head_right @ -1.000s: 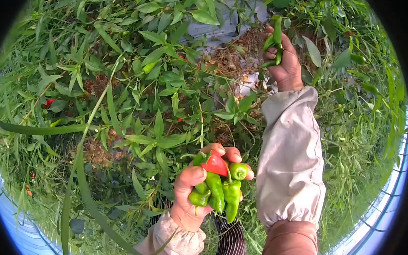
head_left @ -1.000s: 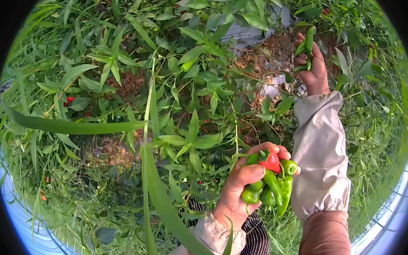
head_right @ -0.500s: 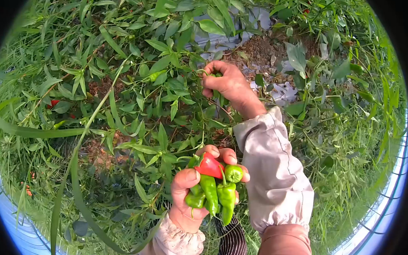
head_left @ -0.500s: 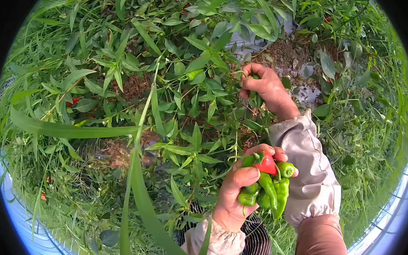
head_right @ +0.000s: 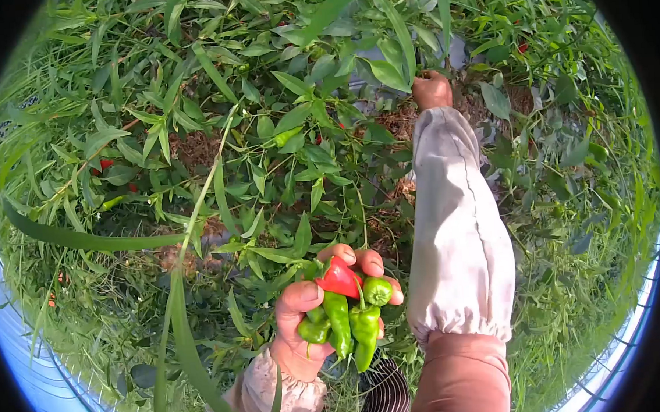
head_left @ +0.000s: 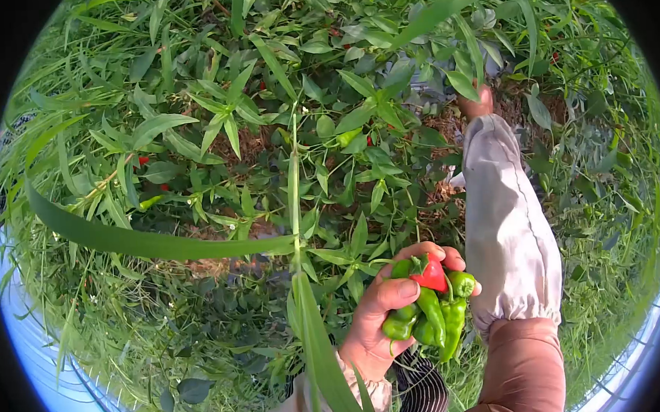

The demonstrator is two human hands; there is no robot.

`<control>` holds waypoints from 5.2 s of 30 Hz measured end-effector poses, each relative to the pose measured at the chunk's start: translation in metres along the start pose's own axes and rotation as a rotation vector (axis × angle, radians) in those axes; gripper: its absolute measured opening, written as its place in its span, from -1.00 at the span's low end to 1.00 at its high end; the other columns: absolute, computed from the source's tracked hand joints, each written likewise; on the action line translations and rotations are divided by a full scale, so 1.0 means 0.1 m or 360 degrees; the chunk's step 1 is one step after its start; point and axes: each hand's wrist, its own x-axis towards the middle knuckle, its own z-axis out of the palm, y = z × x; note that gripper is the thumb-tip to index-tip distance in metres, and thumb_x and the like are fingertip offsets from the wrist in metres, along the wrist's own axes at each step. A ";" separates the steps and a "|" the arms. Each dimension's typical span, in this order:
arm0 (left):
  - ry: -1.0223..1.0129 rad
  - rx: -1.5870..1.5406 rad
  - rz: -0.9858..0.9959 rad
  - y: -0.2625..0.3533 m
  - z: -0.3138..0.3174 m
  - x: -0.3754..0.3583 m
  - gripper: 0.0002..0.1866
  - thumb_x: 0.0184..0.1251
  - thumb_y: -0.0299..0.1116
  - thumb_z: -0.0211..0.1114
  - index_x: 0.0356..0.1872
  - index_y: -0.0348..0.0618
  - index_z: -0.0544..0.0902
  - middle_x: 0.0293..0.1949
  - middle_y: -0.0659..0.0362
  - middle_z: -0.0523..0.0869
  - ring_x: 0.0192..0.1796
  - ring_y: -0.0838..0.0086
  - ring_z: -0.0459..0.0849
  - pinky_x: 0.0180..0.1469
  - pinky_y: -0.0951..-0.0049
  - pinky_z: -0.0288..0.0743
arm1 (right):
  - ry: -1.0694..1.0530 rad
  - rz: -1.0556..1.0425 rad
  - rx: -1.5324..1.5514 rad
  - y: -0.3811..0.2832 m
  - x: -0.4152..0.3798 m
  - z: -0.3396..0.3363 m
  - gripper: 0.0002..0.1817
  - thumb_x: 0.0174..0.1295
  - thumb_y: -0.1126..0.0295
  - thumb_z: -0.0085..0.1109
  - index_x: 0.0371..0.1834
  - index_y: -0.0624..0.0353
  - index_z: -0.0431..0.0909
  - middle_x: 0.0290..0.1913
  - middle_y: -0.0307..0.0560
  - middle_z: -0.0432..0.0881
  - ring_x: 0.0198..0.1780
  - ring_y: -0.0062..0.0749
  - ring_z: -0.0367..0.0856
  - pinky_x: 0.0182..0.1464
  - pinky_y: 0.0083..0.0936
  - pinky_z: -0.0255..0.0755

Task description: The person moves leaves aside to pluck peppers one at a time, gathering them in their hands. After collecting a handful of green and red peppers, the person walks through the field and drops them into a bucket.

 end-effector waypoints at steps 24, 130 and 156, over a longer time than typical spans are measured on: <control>-0.0242 -0.0154 -0.0149 -0.05 -0.22 -0.67 -0.56 -0.03 -0.29 0.30 -0.03 -0.13 0.59 0.01 0.00 0.47 0.07 -0.06 0.50 0.14 0.06 0.36 | -0.0798 0.0375 0.1872 -0.78 -0.96 -0.36 -0.71 0.10 0.46 0.30 -0.09 0.14 0.53 -0.20 -0.19 0.63 -0.33 -0.46 0.60 -0.38 -0.58 0.47; 0.0135 0.0037 0.1577 1.64 0.91 -6.22 -0.59 0.34 -0.08 0.19 0.00 -0.19 0.44 -0.04 -0.07 0.58 0.02 0.02 0.59 0.13 -0.10 0.47 | -0.1564 0.1104 0.1650 -3.01 -6.74 -3.66 -0.68 0.17 0.26 0.08 -0.04 0.11 0.57 -0.28 -0.24 0.64 -0.24 -0.30 0.62 -0.35 -0.43 0.60; -0.0488 -0.0040 0.0697 -0.79 0.94 -5.29 -0.55 0.32 0.07 0.17 -0.05 -0.09 0.62 -0.12 0.05 0.72 0.02 0.13 0.65 0.13 0.10 0.49 | -0.1693 -0.1659 0.0073 -3.54 -7.46 -3.80 -0.01 0.05 0.02 0.35 0.44 0.30 0.06 0.34 0.27 0.27 0.37 0.18 0.19 0.41 -0.10 0.07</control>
